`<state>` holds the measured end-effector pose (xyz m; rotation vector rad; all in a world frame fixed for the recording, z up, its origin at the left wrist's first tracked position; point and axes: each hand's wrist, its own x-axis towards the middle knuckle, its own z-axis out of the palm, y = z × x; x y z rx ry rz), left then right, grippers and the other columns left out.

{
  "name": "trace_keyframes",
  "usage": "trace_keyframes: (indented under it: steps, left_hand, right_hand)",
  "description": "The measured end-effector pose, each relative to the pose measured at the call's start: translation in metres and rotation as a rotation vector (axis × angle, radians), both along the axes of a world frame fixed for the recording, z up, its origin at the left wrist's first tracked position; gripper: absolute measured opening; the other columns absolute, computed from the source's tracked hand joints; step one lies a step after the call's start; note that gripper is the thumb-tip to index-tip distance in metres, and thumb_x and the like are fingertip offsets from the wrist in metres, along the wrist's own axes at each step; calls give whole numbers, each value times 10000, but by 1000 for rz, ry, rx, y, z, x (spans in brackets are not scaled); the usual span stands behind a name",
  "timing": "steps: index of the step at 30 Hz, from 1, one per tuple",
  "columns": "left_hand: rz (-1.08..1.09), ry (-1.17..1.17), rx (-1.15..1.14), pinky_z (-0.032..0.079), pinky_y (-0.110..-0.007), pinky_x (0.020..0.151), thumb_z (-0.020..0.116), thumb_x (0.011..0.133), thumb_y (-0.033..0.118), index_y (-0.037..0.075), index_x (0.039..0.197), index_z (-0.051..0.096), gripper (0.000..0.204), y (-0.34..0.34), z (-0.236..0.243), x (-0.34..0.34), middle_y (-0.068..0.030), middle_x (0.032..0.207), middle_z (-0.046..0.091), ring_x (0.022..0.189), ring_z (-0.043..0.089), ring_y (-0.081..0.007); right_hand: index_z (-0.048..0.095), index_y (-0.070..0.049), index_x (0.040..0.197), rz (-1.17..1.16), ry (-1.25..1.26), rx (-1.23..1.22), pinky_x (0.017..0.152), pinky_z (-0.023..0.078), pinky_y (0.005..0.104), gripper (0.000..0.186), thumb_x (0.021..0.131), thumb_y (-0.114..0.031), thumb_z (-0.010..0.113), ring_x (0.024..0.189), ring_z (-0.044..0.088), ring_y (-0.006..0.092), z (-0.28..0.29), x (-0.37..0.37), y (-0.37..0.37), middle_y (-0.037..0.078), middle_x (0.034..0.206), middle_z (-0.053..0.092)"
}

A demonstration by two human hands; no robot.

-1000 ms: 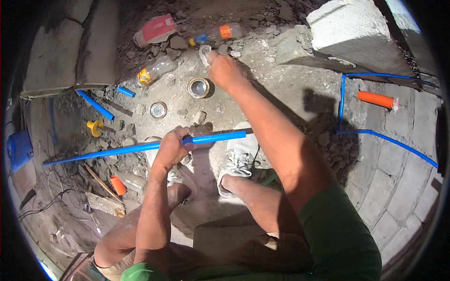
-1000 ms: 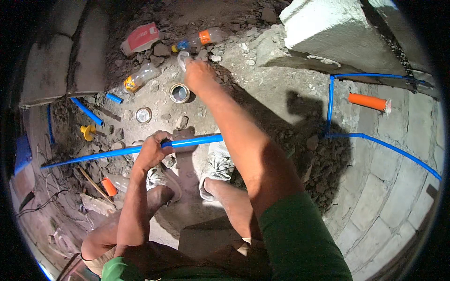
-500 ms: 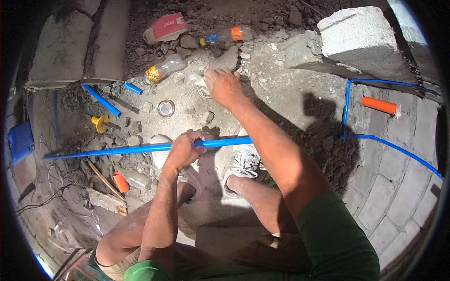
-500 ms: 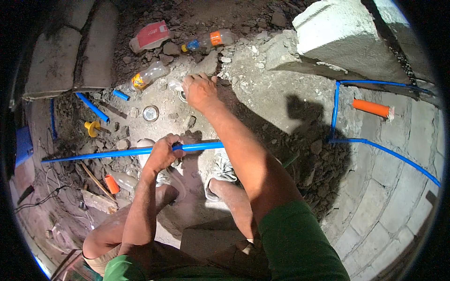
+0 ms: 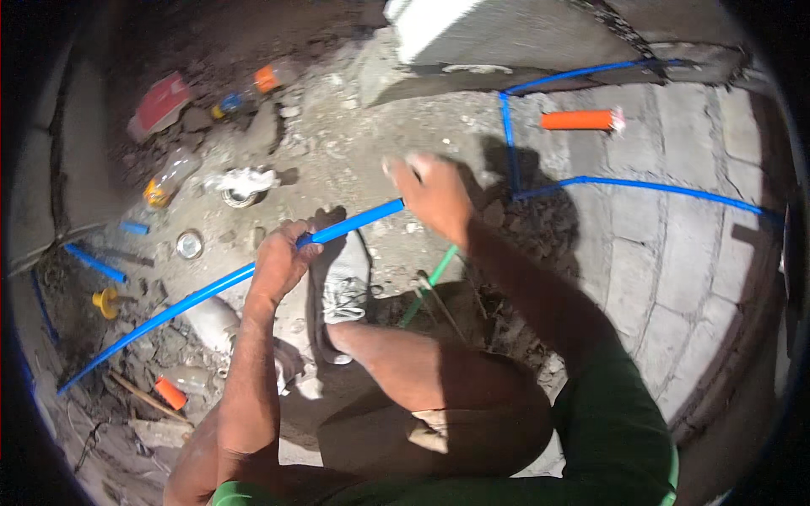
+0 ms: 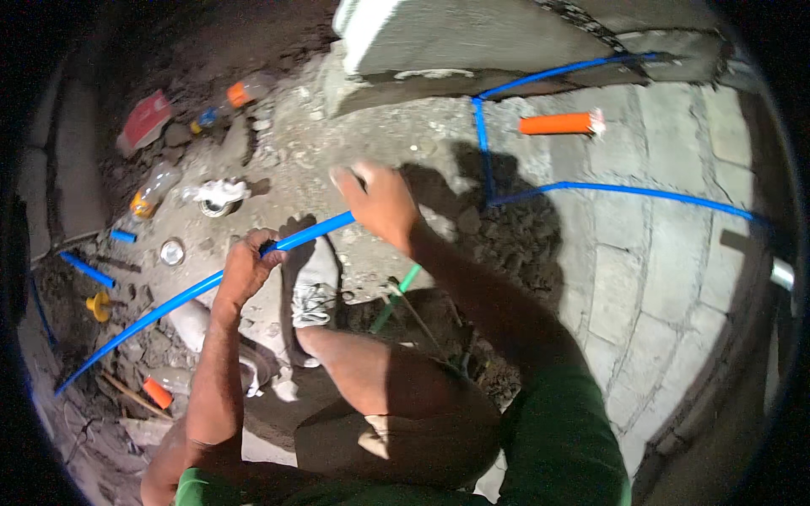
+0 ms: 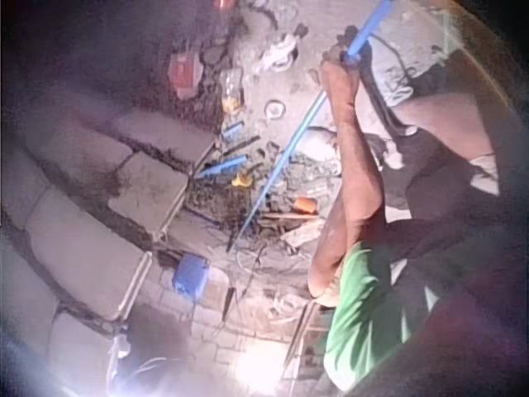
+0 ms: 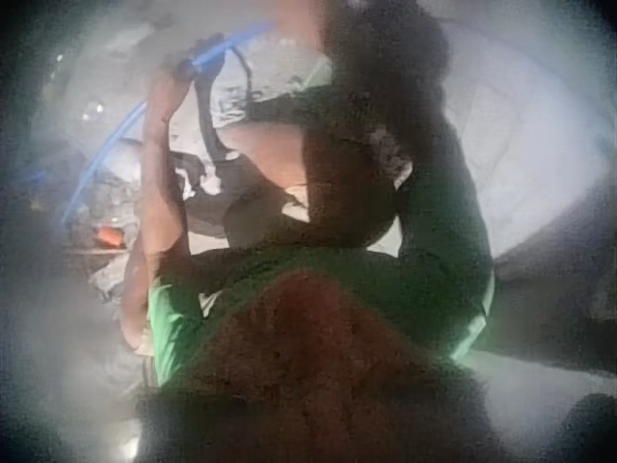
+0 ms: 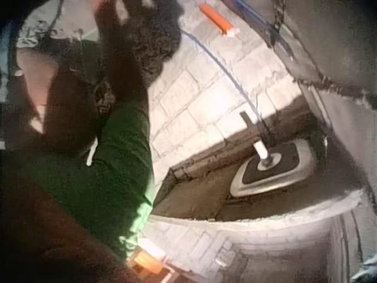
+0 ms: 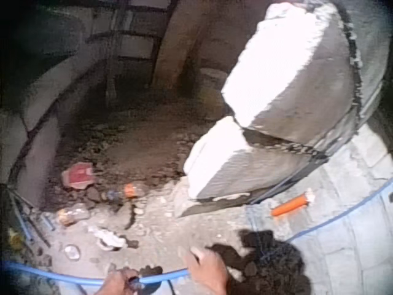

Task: Installing and adjusting blue plastic plumbing pipes in a construction site environment using a hammer.

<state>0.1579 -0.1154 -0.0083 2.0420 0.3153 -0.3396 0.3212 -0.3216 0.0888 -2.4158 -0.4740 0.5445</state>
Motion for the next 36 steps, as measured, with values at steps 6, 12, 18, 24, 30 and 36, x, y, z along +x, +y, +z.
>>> trace_keyframes:
  steps: [6, 12, 18, 24, 30, 36]
  left_hand:
    - [-65, -110, -17, 489, -394, 789, 754, 797, 145, 23, 1070, 638, 321, -62, -3, 25, -203, 973, 646, 898, 636, -356]
    - [-319, 61, 8, 487, -426, 822, 734, 815, 345, 41, 1157, 624, 471, -35, 24, 21, -219, 977, 663, 896, 632, -387]
    - [-322, 442, -101, 465, -352, 716, 673, 841, 530, 3, 1049, 666, 566, 40, -4, -20, -112, 814, 641, 765, 596, -204]
    - [-322, 300, 24, 455, -368, 647, 629, 835, 616, -8, 965, 663, 638, 18, -36, -21, -107, 672, 585, 659, 548, -200]
    - [-312, 270, 5, 457, -400, 628, 581, 845, 649, -1, 977, 674, 670, 0, -26, -18, -126, 641, 576, 612, 552, -261]
    - [-359, 196, -88, 453, -352, 597, 589, 865, 620, -14, 1070, 659, 670, -9, -13, -7, -93, 661, 575, 635, 540, -169]
  right_hand:
    - [599, -65, 1091, -762, 1074, 579, 498, 441, 285, 515, 888, -538, 629, 623, 559, 122, -83, -68, -73, 59, 949, 653]
    - [552, -104, 963, -1072, 861, 958, 497, 431, 296, 300, 973, -404, 557, 588, 519, 119, -138, -54, -103, 37, 795, 599]
    - [520, -108, 910, -1303, 618, 950, 495, 398, 293, 320, 991, -418, 514, 529, 473, 115, -147, 1, -186, 31, 769, 588]
    - [529, -141, 866, -1538, 489, 643, 519, 388, 306, 345, 975, -468, 519, 552, 460, 129, -155, 16, -191, -2, 708, 517]
    - [564, -130, 889, -1544, 539, 541, 516, 420, 328, 419, 968, -534, 484, 570, 492, 127, -173, 4, -202, -11, 676, 525]
    - [646, -129, 1027, -234, -300, -453, 675, 485, 359, 306, 920, -402, 560, 860, 600, 220, -197, -104, -241, 35, 1021, 639]
